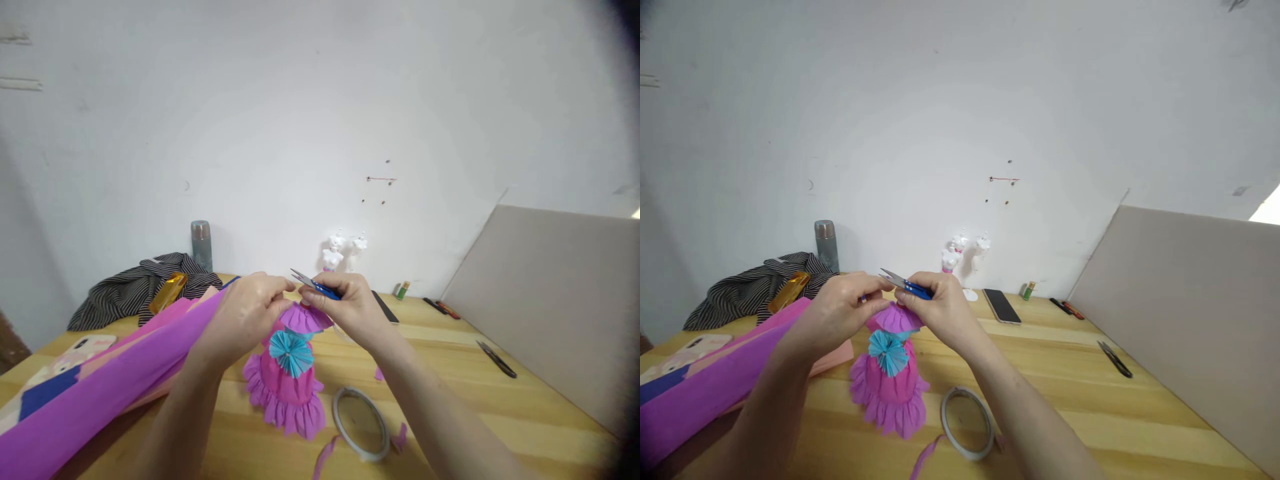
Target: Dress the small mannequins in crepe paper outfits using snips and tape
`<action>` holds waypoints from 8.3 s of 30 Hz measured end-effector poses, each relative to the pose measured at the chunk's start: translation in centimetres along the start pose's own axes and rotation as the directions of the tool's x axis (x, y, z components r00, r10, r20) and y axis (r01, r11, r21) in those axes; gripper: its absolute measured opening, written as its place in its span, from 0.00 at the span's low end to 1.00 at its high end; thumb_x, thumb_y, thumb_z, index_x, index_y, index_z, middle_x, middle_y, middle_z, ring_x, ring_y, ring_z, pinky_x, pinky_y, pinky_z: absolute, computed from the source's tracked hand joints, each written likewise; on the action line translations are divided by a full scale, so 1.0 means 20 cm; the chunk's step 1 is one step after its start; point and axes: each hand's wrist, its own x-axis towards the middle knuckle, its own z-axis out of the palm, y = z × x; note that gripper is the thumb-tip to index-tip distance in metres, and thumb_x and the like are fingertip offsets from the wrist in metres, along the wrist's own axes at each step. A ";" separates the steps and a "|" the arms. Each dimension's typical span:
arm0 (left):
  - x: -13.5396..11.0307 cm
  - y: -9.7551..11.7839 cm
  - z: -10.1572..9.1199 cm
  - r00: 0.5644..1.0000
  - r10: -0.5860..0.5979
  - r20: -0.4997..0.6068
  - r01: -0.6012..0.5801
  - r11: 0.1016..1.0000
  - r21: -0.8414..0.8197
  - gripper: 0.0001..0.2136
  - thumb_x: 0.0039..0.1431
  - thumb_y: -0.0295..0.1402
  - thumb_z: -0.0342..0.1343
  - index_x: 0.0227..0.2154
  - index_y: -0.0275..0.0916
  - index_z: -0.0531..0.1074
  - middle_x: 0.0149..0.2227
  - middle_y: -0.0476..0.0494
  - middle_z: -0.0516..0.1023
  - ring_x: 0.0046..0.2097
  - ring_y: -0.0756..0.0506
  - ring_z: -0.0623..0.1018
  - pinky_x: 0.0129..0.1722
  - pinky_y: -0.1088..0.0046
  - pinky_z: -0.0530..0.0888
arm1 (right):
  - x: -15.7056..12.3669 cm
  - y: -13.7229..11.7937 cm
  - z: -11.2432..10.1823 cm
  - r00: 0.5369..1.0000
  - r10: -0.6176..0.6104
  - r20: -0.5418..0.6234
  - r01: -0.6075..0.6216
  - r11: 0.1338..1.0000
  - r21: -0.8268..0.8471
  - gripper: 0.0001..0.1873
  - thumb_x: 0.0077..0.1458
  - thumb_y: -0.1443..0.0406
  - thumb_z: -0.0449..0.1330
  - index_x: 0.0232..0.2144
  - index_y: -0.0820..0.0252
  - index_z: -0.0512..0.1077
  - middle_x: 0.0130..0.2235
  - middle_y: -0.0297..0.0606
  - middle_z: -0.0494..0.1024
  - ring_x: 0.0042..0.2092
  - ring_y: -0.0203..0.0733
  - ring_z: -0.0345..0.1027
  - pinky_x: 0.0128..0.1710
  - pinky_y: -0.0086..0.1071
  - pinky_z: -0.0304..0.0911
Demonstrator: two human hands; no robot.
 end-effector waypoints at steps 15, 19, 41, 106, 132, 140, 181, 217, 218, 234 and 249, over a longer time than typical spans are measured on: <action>0.01 -0.08 0.00 0.941 -0.177 0.290 0.294 0.851 -0.436 0.17 0.52 0.32 0.57 0.46 0.36 0.76 0.23 0.51 0.71 0.26 0.50 0.71 0.28 0.74 0.68 | 0.00 0.01 0.00 1.000 0.019 -0.011 -0.019 0.999 0.042 0.14 0.48 0.58 0.63 0.21 0.63 0.72 0.19 0.29 0.63 0.23 0.31 0.53 0.22 0.27 0.49; 0.02 -0.07 -0.04 0.947 -0.193 0.259 0.298 0.829 -0.473 0.15 0.50 0.31 0.58 0.42 0.36 0.77 0.25 0.51 0.72 0.27 0.51 0.71 0.28 0.75 0.68 | 0.00 0.00 0.01 1.000 0.030 -0.002 -0.030 0.999 0.039 0.14 0.48 0.57 0.63 0.21 0.63 0.71 0.19 0.29 0.63 0.24 0.31 0.53 0.23 0.28 0.49; 0.03 -0.07 -0.01 0.984 -0.166 0.069 0.180 0.922 -0.343 0.11 0.58 0.38 0.54 0.33 0.37 0.79 0.35 0.45 0.82 0.38 0.44 0.78 0.38 0.70 0.72 | 0.00 -0.01 0.02 1.000 0.020 -0.018 -0.019 1.000 0.009 0.14 0.48 0.57 0.62 0.20 0.63 0.72 0.20 0.29 0.60 0.24 0.31 0.53 0.24 0.29 0.48; 0.09 -0.06 0.13 0.991 0.030 0.130 0.058 0.779 -0.624 0.08 0.61 0.33 0.55 0.37 0.38 0.78 0.40 0.44 0.78 0.43 0.46 0.76 0.45 0.71 0.70 | -0.20 0.20 -0.05 0.925 0.358 0.128 -0.377 0.819 0.432 0.15 0.35 0.58 0.69 0.24 0.63 0.74 0.17 0.24 0.59 0.19 0.26 0.41 0.20 0.27 0.34; 0.09 -0.08 0.10 0.991 -0.022 0.129 0.092 0.819 -0.566 0.09 0.60 0.34 0.56 0.37 0.39 0.80 0.41 0.42 0.80 0.44 0.44 0.77 0.44 0.71 0.71 | -0.19 0.25 0.02 0.972 0.226 -0.063 -0.197 0.932 0.303 0.06 0.39 0.62 0.64 0.21 0.59 0.72 0.22 0.29 0.64 0.26 0.33 0.53 0.26 0.28 0.49; 0.09 -0.10 0.10 0.987 -0.069 0.145 0.146 0.764 -0.629 0.09 0.60 0.36 0.58 0.37 0.38 0.81 0.41 0.41 0.80 0.43 0.44 0.77 0.43 0.72 0.71 | -0.20 0.22 0.07 0.982 0.180 -0.057 -0.156 0.944 0.292 0.04 0.41 0.65 0.62 0.22 0.61 0.73 0.20 0.27 0.61 0.23 0.30 0.48 0.22 0.26 0.47; 0.09 -0.05 0.09 0.990 0.086 0.110 -0.005 0.809 -0.587 0.07 0.60 0.30 0.56 0.35 0.39 0.81 0.36 0.44 0.80 0.39 0.48 0.77 0.40 0.75 0.72 | -0.27 0.06 0.03 0.966 0.259 0.016 -0.250 0.910 0.330 0.10 0.42 0.62 0.61 0.17 0.60 0.64 0.18 0.27 0.60 0.21 0.30 0.51 0.23 0.28 0.46; 0.06 0.01 0.12 0.975 0.091 0.204 0.076 0.725 -0.685 0.09 0.60 0.32 0.57 0.40 0.36 0.79 0.40 0.40 0.81 0.43 0.45 0.78 0.44 0.72 0.74 | -0.28 0.02 -0.04 0.976 0.170 -0.135 -0.125 0.948 0.293 0.06 0.45 0.64 0.65 0.27 0.61 0.77 0.24 0.33 0.74 0.26 0.35 0.63 0.27 0.30 0.59; 0.06 0.00 0.12 0.974 0.076 0.214 0.097 0.711 -0.697 0.10 0.59 0.32 0.57 0.41 0.36 0.79 0.42 0.40 0.81 0.44 0.45 0.78 0.45 0.71 0.74 | -0.28 0.03 -0.04 0.972 0.190 -0.140 -0.141 0.943 0.301 0.06 0.45 0.63 0.65 0.27 0.61 0.76 0.24 0.33 0.74 0.26 0.35 0.63 0.27 0.30 0.58; 0.05 0.02 0.08 0.987 0.038 0.156 0.080 0.728 -0.681 0.06 0.53 0.32 0.60 0.29 0.34 0.78 0.35 0.41 0.80 0.38 0.46 0.77 0.40 0.71 0.73 | -0.35 0.05 -0.03 0.980 0.198 0.000 -0.182 0.900 0.396 0.14 0.47 0.55 0.68 0.27 0.62 0.77 0.24 0.33 0.70 0.26 0.33 0.58 0.26 0.28 0.54; 0.05 0.04 0.05 0.981 0.010 0.192 0.127 0.716 -0.686 0.04 0.51 0.29 0.61 0.28 0.34 0.79 0.33 0.43 0.80 0.34 0.48 0.77 0.36 0.74 0.74 | -0.36 -0.03 0.00 0.958 0.284 0.032 -0.237 0.724 0.648 0.17 0.38 0.57 0.74 0.27 0.62 0.78 0.19 0.30 0.66 0.18 0.26 0.50 0.18 0.23 0.47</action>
